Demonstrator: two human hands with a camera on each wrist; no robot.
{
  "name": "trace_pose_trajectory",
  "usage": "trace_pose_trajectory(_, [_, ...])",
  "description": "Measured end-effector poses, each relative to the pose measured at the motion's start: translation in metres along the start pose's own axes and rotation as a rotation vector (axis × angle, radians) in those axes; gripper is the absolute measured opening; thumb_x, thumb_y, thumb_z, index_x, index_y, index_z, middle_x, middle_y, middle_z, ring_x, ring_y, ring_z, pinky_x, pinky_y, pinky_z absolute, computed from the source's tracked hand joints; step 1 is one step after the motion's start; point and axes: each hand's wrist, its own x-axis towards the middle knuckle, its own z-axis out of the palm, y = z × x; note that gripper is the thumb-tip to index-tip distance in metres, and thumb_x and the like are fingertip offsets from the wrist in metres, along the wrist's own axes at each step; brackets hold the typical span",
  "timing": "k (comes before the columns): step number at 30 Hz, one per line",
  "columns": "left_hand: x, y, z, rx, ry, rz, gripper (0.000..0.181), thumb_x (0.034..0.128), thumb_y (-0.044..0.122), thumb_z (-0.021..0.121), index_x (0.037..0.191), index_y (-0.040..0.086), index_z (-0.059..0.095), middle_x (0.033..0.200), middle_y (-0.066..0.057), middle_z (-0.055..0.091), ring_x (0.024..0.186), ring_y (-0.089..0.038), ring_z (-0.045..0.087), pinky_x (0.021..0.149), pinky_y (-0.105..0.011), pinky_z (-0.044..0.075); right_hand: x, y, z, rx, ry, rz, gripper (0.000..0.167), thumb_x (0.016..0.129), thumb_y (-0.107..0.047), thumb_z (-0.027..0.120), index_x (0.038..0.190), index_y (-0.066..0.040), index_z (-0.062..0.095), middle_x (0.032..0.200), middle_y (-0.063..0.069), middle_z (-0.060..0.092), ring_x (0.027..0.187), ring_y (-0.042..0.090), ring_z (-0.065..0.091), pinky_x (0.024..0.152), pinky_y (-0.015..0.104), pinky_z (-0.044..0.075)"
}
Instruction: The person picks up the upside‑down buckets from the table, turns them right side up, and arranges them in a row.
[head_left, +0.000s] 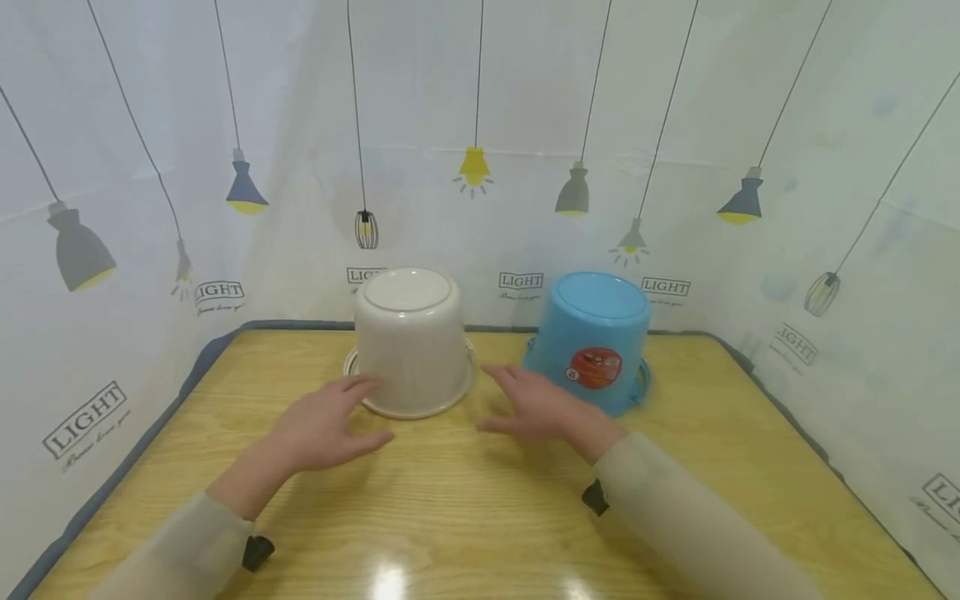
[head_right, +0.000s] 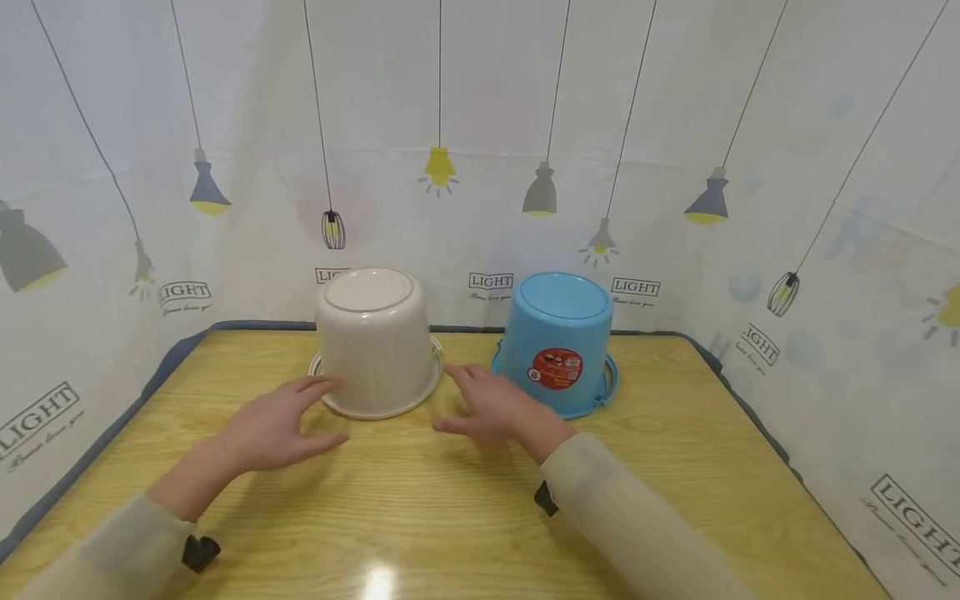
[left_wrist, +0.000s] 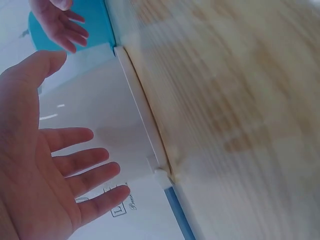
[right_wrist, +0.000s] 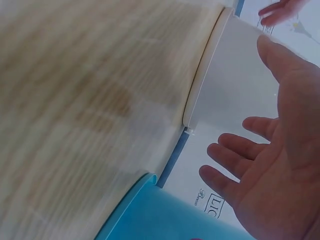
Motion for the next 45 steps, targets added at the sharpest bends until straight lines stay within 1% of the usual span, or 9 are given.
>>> trace_pose_trajectory(4, [0.001, -0.011, -0.003, -0.007, -0.011, -0.049, 0.090, 0.0967, 0.068, 0.072, 0.160, 0.006, 0.054, 0.159, -0.029, 0.057, 0.140, -0.052, 0.060, 0.109, -0.071, 0.055, 0.012, 0.003, -0.001, 0.030, -0.012, 0.023, 0.100, 0.099, -0.063, 0.074, 0.176, -0.020, 0.027, 0.178, 0.021, 0.033, 0.162, 0.043, 0.039, 0.132, 0.063, 0.037])
trace_pose_trajectory(6, [0.002, -0.017, -0.003, -0.021, -0.025, -0.076, 0.093, 0.0964, 0.070, 0.071, 0.160, 0.005, 0.053, 0.159, -0.030, 0.056, 0.140, -0.053, 0.060, 0.110, -0.072, 0.054, 0.019, 0.005, -0.001, 0.049, -0.018, 0.032, 0.102, 0.099, -0.063, 0.075, 0.176, -0.018, 0.025, 0.179, 0.022, 0.030, 0.162, 0.044, 0.037, 0.133, 0.064, 0.035])
trace_pose_trajectory(11, [0.010, -0.029, 0.000, -0.050, -0.088, -0.144, 0.108, 0.0940, 0.079, 0.067, 0.165, 0.001, 0.045, 0.164, -0.035, 0.047, 0.145, -0.057, 0.054, 0.114, -0.075, 0.050, 0.035, 0.010, 0.000, 0.071, -0.035, 0.066, 0.108, 0.096, -0.066, 0.077, 0.177, -0.020, 0.022, 0.181, 0.020, 0.026, 0.166, 0.043, 0.032, 0.135, 0.063, 0.031])
trace_pose_trajectory(20, [0.026, -0.045, 0.013, -0.067, -0.179, -0.209, 0.121, 0.0934, 0.080, 0.067, 0.172, -0.002, 0.025, 0.169, -0.044, 0.030, 0.152, -0.064, 0.040, 0.120, -0.079, 0.041, 0.058, 0.013, 0.004, 0.131, -0.062, 0.028, 0.113, 0.091, -0.059, 0.085, 0.178, -0.026, 0.019, 0.182, 0.017, 0.026, 0.167, 0.041, 0.028, 0.134, 0.068, 0.027])
trace_pose_trajectory(23, [0.031, -0.048, 0.016, -0.092, -0.201, -0.233, 0.125, 0.0918, 0.081, 0.069, 0.173, -0.002, 0.022, 0.171, -0.045, 0.024, 0.154, -0.066, 0.035, 0.122, -0.080, 0.036, 0.066, 0.015, 0.006, 0.157, -0.067, 0.028, 0.116, 0.089, -0.056, 0.088, 0.178, -0.024, 0.019, 0.182, 0.017, 0.027, 0.167, 0.041, 0.028, 0.135, 0.066, 0.027])
trace_pose_trajectory(27, [0.037, -0.049, 0.018, -0.122, -0.215, -0.244, 0.126, 0.0899, 0.080, 0.071, 0.173, 0.000, 0.023, 0.171, -0.046, 0.022, 0.155, -0.067, 0.033, 0.123, -0.081, 0.034, 0.079, 0.021, 0.011, 0.189, -0.065, 0.057, 0.121, 0.084, -0.054, 0.093, 0.177, -0.023, 0.022, 0.182, 0.015, 0.027, 0.168, 0.039, 0.028, 0.136, 0.064, 0.026])
trace_pose_trajectory(31, [0.041, -0.050, 0.019, -0.124, -0.235, -0.247, 0.126, 0.0893, 0.082, 0.071, 0.173, 0.000, 0.024, 0.172, -0.044, 0.021, 0.155, -0.066, 0.032, 0.123, -0.081, 0.033, 0.090, 0.023, 0.013, 0.215, -0.062, 0.065, 0.126, 0.079, -0.053, 0.097, 0.177, -0.027, 0.021, 0.183, 0.013, 0.027, 0.168, 0.038, 0.027, 0.137, 0.064, 0.025])
trace_pose_trajectory(38, [0.047, -0.048, 0.019, -0.149, -0.275, -0.286, 0.130, 0.0864, 0.085, 0.071, 0.175, 0.006, 0.020, 0.175, -0.041, 0.017, 0.156, -0.067, 0.030, 0.125, -0.082, 0.030, 0.102, 0.021, 0.014, 0.225, -0.075, 0.044, 0.131, 0.075, -0.052, 0.100, 0.177, -0.031, 0.021, 0.182, 0.010, 0.031, 0.167, 0.037, 0.030, 0.137, 0.062, 0.026])
trace_pose_trajectory(45, [0.049, -0.047, 0.018, -0.192, -0.288, -0.309, 0.130, 0.0865, 0.083, 0.074, 0.174, 0.002, 0.020, 0.176, -0.039, 0.018, 0.158, -0.064, 0.031, 0.128, -0.080, 0.027, 0.109, 0.021, 0.018, 0.300, -0.099, 0.010, 0.135, 0.076, -0.046, 0.101, 0.178, -0.024, 0.017, 0.183, 0.008, 0.029, 0.169, 0.034, 0.028, 0.140, 0.056, 0.021])
